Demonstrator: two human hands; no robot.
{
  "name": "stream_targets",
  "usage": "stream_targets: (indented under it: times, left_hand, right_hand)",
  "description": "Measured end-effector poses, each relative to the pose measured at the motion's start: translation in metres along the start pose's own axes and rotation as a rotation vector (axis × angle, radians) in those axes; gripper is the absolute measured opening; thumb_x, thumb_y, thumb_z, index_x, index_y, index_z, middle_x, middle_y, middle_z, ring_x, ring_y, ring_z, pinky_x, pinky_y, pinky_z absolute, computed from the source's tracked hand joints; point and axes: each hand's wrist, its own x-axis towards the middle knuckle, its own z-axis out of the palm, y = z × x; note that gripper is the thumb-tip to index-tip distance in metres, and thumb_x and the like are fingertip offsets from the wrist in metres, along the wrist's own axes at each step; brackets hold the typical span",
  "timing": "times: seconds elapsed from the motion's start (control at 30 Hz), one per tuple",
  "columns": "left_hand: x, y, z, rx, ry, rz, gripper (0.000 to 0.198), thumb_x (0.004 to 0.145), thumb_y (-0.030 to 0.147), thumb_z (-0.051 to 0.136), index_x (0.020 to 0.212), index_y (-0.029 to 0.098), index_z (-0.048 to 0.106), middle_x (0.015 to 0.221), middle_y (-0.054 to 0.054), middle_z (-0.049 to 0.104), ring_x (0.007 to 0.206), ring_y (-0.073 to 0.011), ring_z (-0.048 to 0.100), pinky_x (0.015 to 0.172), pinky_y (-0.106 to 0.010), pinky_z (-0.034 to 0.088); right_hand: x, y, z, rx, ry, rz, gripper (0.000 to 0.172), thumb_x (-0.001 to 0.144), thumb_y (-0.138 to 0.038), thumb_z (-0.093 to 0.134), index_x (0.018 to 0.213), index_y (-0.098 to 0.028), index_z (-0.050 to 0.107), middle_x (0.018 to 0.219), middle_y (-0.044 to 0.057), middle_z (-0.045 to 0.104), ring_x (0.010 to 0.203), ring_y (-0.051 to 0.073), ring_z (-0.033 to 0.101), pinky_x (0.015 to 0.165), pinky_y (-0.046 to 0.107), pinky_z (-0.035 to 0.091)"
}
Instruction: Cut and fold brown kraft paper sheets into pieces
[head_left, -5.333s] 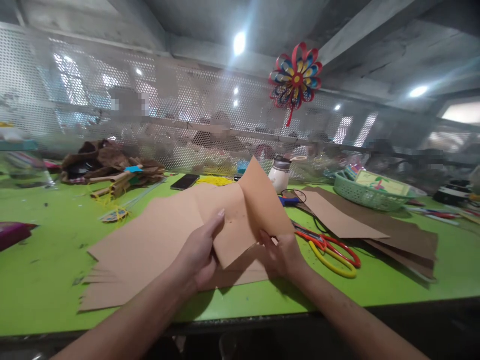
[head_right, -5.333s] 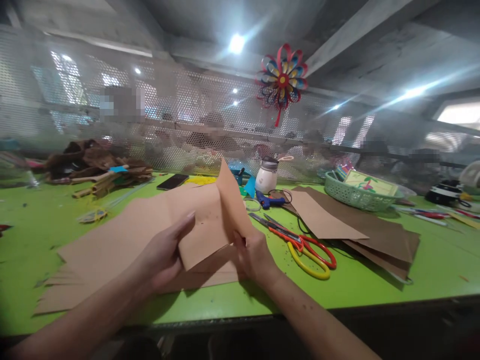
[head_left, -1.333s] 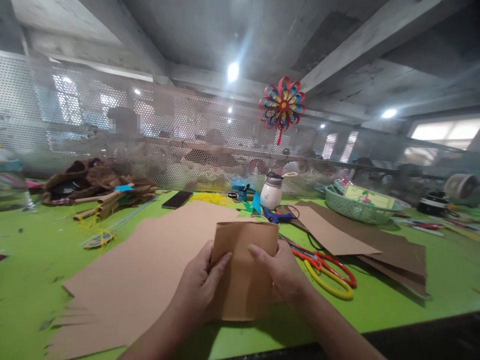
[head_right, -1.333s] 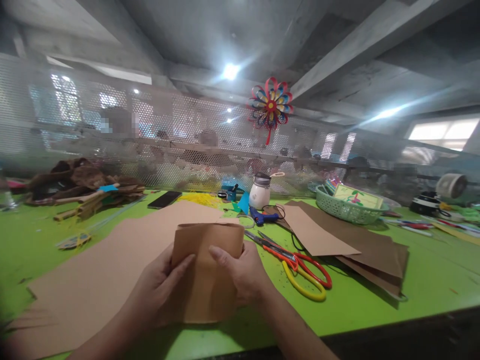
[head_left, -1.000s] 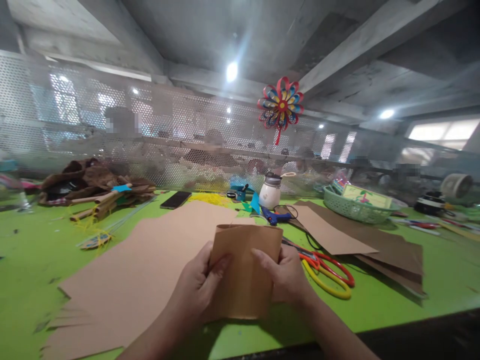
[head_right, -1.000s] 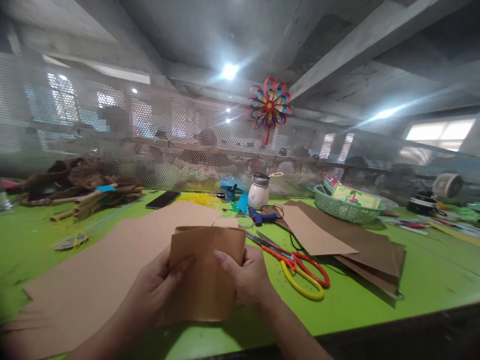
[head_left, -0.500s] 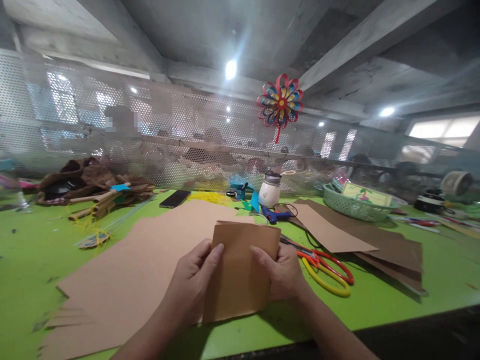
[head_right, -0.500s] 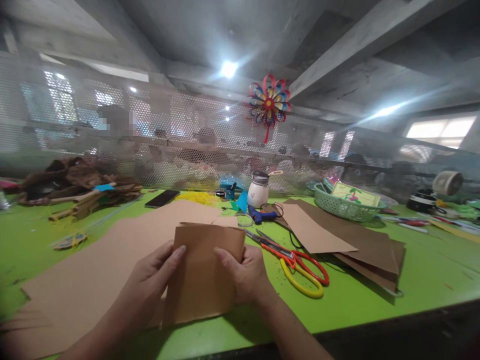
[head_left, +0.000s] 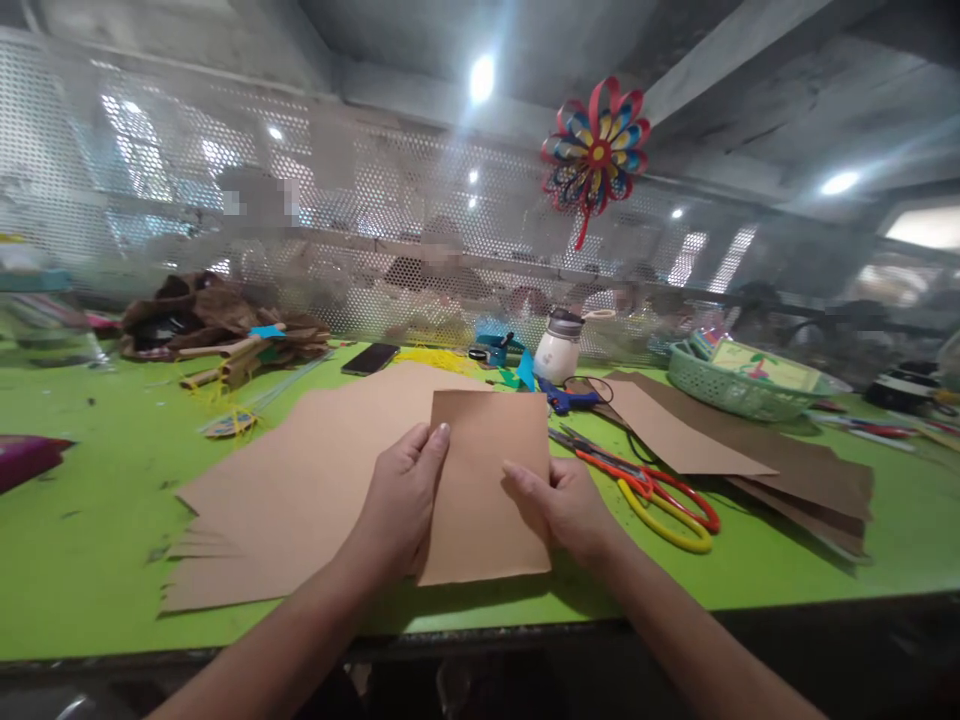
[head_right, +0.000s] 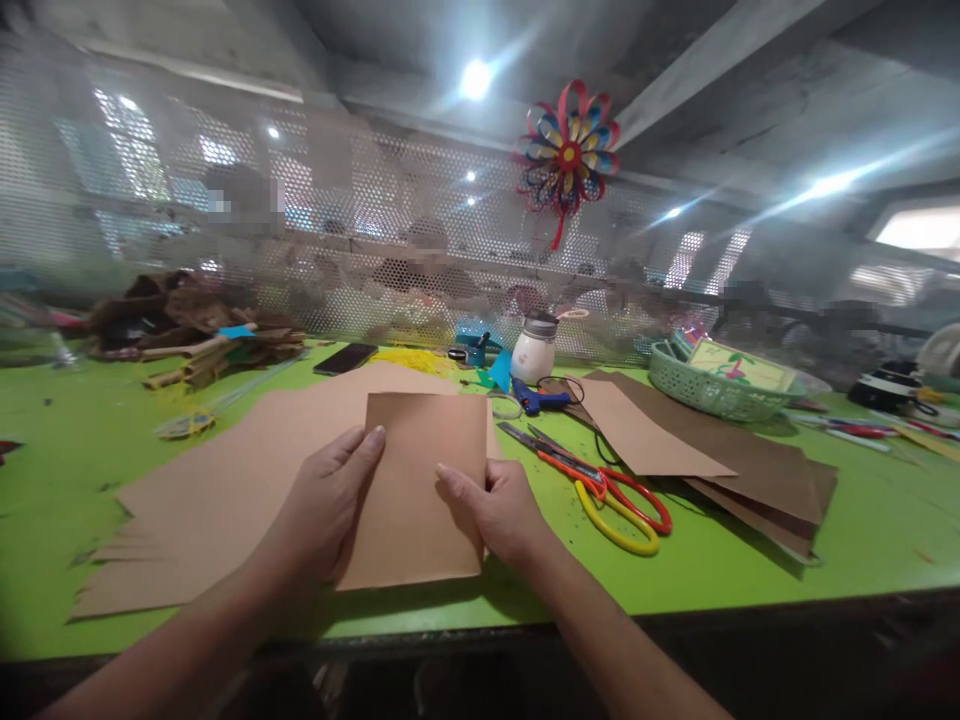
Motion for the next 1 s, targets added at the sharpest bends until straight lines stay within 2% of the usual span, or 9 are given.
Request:
stream_targets:
  times: [0.13,0.27,0.37,0.53,0.67,0.73,0.83,0.93,1.0]
  left_hand:
    - [0.001,0.001,-0.001,-0.009,0.062,-0.001,0.038,0.075,0.051,0.065,0.093,0.017,0.060,0.068,-0.002,0.068,0.053,-0.0196,0.063,0.048,-0.030,0.051]
    - [0.006,0.004,-0.008,0.053,0.179,0.054,0.038,0.077,0.051,0.063,0.093,0.017,0.062,0.072,-0.003,0.069,0.059,-0.0212,0.064,0.051,-0.029,0.050]
    - [0.009,0.003,-0.011,0.068,0.220,0.079,0.034,0.078,0.049,0.062,0.090,0.017,0.063,0.074,-0.004,0.070,0.065,-0.0214,0.065,0.054,-0.028,0.050]
    - [0.012,0.001,-0.011,-0.040,0.184,0.009,0.032,0.080,0.044,0.062,0.096,0.017,0.063,0.072,-0.004,0.069,0.058,-0.0207,0.064,0.049,-0.029,0.049]
    - [0.012,0.002,-0.012,-0.072,0.126,0.033,0.034,0.079,0.045,0.064,0.099,0.017,0.063,0.070,-0.003,0.069,0.055,-0.0193,0.063,0.050,-0.029,0.050]
    - [0.010,0.002,-0.013,-0.086,0.097,0.039,0.036,0.078,0.047,0.065,0.099,0.017,0.064,0.069,-0.002,0.069,0.054,-0.0187,0.063,0.051,-0.028,0.051]
    - [0.006,0.001,-0.010,-0.083,0.054,0.022,0.038,0.076,0.048,0.067,0.098,0.017,0.063,0.069,-0.002,0.069,0.052,-0.0185,0.063,0.052,-0.029,0.052]
    - [0.003,0.000,-0.005,-0.081,0.006,-0.013,0.038,0.074,0.047,0.069,0.098,0.018,0.063,0.070,-0.003,0.070,0.054,-0.0195,0.064,0.053,-0.030,0.053]
    - [0.003,0.000,-0.004,-0.071,0.003,-0.077,0.036,0.075,0.045,0.068,0.099,0.018,0.062,0.068,-0.003,0.070,0.054,-0.0210,0.065,0.052,-0.031,0.052]
  right_hand:
    - [-0.001,0.001,0.001,-0.016,-0.035,0.032,0.046,0.061,-0.052,0.082,0.073,-0.010,0.068,0.065,0.003,0.064,0.054,0.011,0.052,0.050,0.022,0.041]
    - [-0.005,0.000,0.000,-0.131,-0.140,0.064,0.045,0.061,-0.054,0.080,0.058,-0.014,0.059,0.048,-0.003,0.052,0.042,0.006,0.039,0.042,0.021,0.031]
    - [-0.006,0.001,-0.002,-0.187,-0.162,0.089,0.047,0.063,-0.058,0.076,0.057,-0.015,0.057,0.046,-0.002,0.054,0.039,0.007,0.041,0.040,0.021,0.030]
    - [-0.006,0.006,-0.003,-0.223,-0.148,0.061,0.050,0.065,-0.061,0.073,0.053,-0.016,0.055,0.042,-0.002,0.053,0.035,0.005,0.038,0.038,0.021,0.027]
    - [-0.011,0.009,-0.005,-0.228,-0.159,0.089,0.052,0.067,-0.063,0.071,0.055,-0.015,0.056,0.045,0.000,0.056,0.038,0.007,0.043,0.040,0.021,0.028]
    - [-0.013,0.006,-0.005,-0.215,-0.188,0.068,0.054,0.071,-0.063,0.068,0.052,-0.014,0.054,0.045,-0.001,0.052,0.041,0.006,0.043,0.041,0.020,0.027]
    - [-0.014,-0.002,-0.003,-0.073,-0.170,0.068,0.051,0.069,-0.059,0.073,0.056,-0.015,0.052,0.046,-0.007,0.041,0.040,0.003,0.034,0.041,0.019,0.024]
    - [-0.011,-0.010,0.000,0.055,-0.088,0.107,0.045,0.064,-0.057,0.078,0.070,-0.016,0.059,0.053,-0.005,0.050,0.044,0.006,0.043,0.042,0.019,0.032]
    - [-0.008,-0.011,0.001,0.023,-0.030,0.117,0.045,0.066,-0.058,0.075,0.074,-0.015,0.061,0.057,-0.003,0.055,0.045,0.009,0.046,0.042,0.021,0.036]
